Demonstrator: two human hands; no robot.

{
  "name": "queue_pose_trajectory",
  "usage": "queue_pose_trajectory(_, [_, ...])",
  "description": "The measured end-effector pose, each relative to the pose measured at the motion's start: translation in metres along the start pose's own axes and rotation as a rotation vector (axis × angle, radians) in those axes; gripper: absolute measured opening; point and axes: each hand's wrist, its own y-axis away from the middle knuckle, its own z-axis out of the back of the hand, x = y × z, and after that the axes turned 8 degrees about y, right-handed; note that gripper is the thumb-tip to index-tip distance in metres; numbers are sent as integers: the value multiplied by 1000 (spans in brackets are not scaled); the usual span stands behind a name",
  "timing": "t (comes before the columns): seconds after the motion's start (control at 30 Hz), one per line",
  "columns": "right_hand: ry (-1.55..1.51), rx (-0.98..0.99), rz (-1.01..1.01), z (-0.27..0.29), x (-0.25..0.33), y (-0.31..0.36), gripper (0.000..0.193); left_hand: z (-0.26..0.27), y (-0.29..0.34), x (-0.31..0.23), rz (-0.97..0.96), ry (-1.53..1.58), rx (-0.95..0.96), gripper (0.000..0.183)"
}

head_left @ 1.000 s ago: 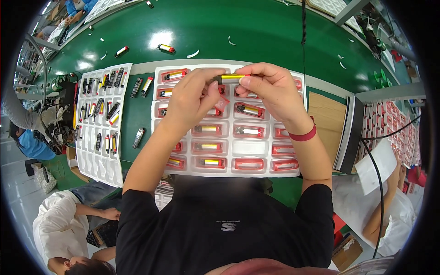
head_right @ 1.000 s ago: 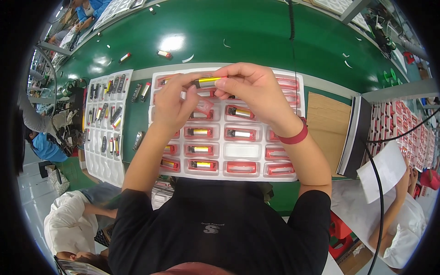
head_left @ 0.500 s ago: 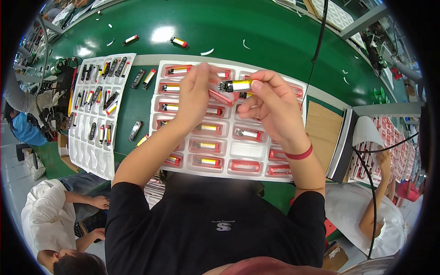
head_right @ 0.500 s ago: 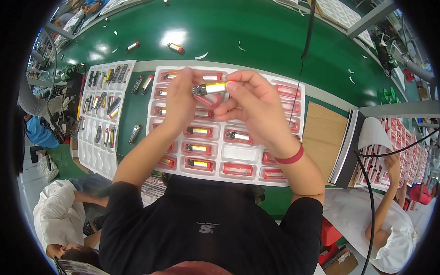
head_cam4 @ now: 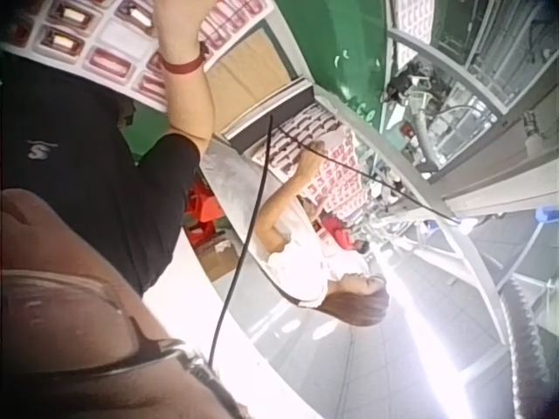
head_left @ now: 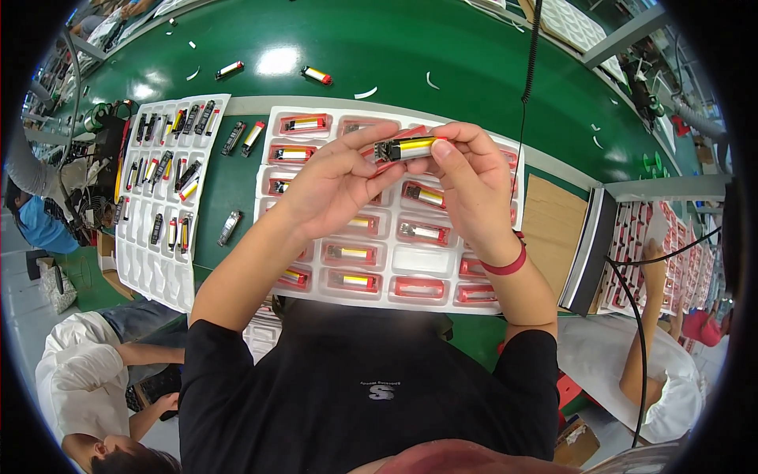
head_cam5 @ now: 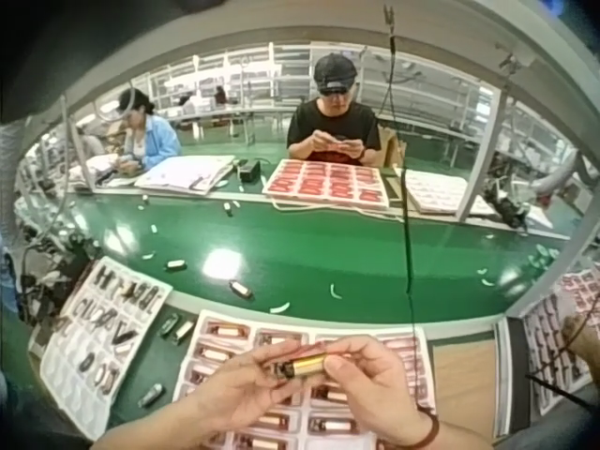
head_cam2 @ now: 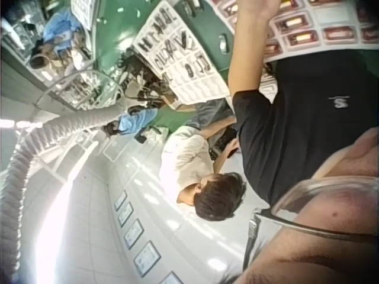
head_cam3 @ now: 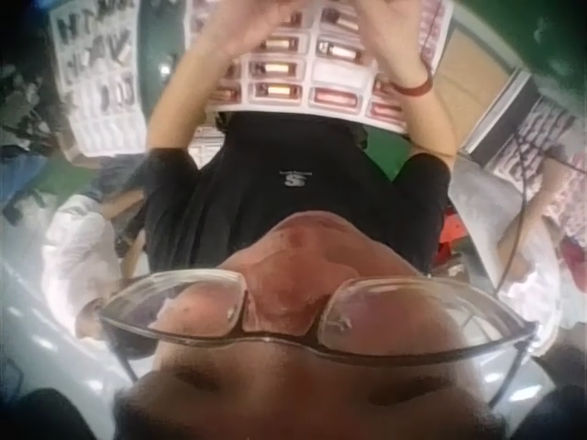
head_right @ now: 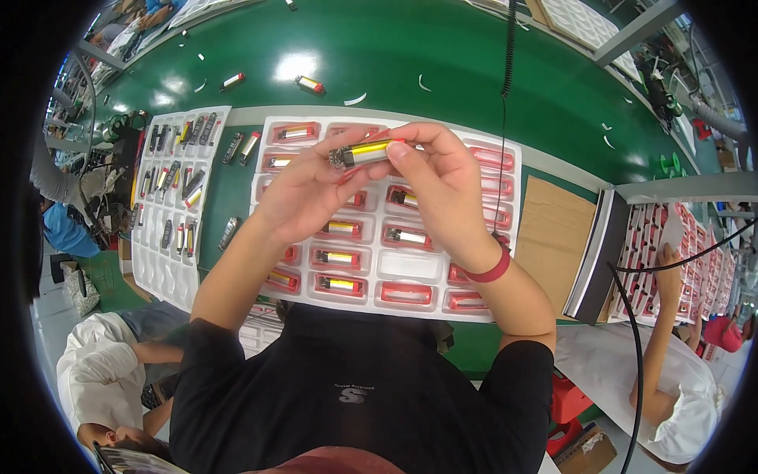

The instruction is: The person assembles electronic components by hand, placing them into plastic casings, then sorts the assembled units into sorting trays.

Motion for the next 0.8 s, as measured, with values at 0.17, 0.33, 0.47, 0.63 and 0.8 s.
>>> queue_pose_trajectory(0.17, [224,-67,-14,3,10,-5,17,-3,2,2,-148,-295,-161,47])
queue_pose_trajectory(0.33, [301,-90,-27,2,10,-7,18,-9,4,-2,-135,-298,-78,51])
queue_pose_trajectory(0.47, [383,-98,19,1,-1,-8,16,-6,2,1,-165,-438,-87,57])
queue_pose_trajectory(0.63, [457,-53,36,1,-6,-7,18,-2,1,1,-142,-360,-45,61])
queue_pose_trajectory(0.8, [561,-99,89,0,-14,-8,18,7,-3,0,-138,-254,17,65])
